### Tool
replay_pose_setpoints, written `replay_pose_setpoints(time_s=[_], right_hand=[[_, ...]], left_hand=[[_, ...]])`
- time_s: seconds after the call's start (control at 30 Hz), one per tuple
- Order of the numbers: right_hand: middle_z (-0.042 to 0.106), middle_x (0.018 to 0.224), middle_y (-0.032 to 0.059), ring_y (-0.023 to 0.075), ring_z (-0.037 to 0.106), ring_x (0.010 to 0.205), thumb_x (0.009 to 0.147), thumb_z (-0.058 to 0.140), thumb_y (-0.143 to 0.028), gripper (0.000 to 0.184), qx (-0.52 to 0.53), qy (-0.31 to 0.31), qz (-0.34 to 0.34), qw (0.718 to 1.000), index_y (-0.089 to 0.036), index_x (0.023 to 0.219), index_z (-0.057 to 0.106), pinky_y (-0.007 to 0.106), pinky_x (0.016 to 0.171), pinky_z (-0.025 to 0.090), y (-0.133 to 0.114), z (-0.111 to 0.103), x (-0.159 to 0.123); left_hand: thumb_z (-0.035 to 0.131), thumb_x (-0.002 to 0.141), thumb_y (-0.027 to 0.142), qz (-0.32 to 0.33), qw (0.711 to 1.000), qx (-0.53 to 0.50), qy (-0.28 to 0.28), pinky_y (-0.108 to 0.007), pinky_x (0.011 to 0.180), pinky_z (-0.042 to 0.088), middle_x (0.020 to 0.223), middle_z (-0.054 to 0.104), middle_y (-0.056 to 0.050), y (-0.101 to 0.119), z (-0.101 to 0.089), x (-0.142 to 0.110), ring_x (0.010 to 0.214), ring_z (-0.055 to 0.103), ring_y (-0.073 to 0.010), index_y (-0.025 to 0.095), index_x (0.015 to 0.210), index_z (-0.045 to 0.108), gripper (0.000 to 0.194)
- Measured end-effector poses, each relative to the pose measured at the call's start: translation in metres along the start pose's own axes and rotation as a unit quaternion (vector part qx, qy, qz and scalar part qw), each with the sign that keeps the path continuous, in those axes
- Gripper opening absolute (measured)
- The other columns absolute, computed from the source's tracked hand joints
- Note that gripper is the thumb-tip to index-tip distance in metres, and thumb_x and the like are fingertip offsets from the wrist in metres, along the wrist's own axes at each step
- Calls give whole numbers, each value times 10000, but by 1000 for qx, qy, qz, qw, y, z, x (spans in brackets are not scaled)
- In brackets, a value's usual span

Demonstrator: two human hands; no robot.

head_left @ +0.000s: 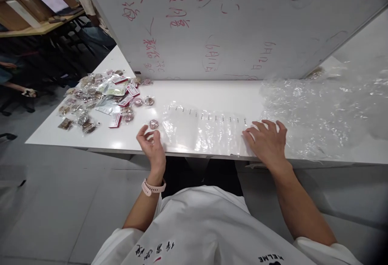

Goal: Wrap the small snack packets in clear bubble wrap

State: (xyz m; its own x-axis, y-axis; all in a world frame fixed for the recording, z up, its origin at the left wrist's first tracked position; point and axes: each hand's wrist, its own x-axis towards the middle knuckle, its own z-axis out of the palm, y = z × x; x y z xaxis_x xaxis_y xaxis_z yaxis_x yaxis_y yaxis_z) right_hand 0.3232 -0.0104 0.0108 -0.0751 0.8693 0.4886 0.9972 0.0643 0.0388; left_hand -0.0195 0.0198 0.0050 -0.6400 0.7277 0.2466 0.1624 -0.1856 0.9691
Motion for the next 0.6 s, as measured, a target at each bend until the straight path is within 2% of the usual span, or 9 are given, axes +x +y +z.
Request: replay_pose_setpoints(time_s=[0.1,0.17,0.23,0.3,0.37,0.47,0.6], right_hand=[[712,1207,105,297,571,1199,1029,448,-395,364,33,27,-8,999,-193,1045,751,500,1104,290,-20,-1,17],[629,1378,92,275,522,1302,1040,413,-437,408,102,-12,-61,993,-221,1255,684,468,1119,321,-47,5,25],[501,1526,70,271,414,1427,1045,373,-484,466,153,-89,-126,976,-266,1394,591,476,1153,317,-71,17,29],[399,1601,60,281,314,1498,1048,326,-518,517,171,-161,-158,959,-285,1471,513,511,1184,290,-84,31,29],[358,1624,61,281,275,1519,1052,286,-533,552,177,-195,-158,952,-277,1505,468,523,1203,272,-86,42,27],[353,1627,54,276,265,1525,1052,265,-545,564,184,-190,-149,953,-277,1511,454,527,1223,251,-80,50,25],[376,1615,56,275,278,1521,1047,278,-549,556,195,-178,-148,953,-282,1497,468,541,1220,265,-78,50,25]], left_hand=[[604,894,242,144,984,98,33,-376,976,452,1336,535,-101,12,0,30,1179,540,-212,213,1292,494,414],[544,909,191,190,967,161,50,-439,1032,428,1344,525,-113,21,2,69,1243,506,-244,200,1298,471,396],[523,895,133,209,942,250,73,-504,1100,363,1354,526,-112,25,0,114,1331,436,-274,199,1271,478,385],[587,867,155,171,915,364,38,-586,1122,306,1401,506,-145,21,-8,152,1391,365,-340,179,1246,497,390],[670,826,222,106,880,462,-33,-630,1103,306,1396,511,-200,11,-22,175,1379,367,-411,136,1230,520,440],[669,847,336,48,835,541,-93,-618,1063,357,1334,546,-257,-9,-47,182,1317,436,-437,101,1214,545,453],[540,918,357,60,812,565,-129,-525,1007,420,1112,652,-211,-25,-70,182,1202,531,-386,113,1234,558,399]])
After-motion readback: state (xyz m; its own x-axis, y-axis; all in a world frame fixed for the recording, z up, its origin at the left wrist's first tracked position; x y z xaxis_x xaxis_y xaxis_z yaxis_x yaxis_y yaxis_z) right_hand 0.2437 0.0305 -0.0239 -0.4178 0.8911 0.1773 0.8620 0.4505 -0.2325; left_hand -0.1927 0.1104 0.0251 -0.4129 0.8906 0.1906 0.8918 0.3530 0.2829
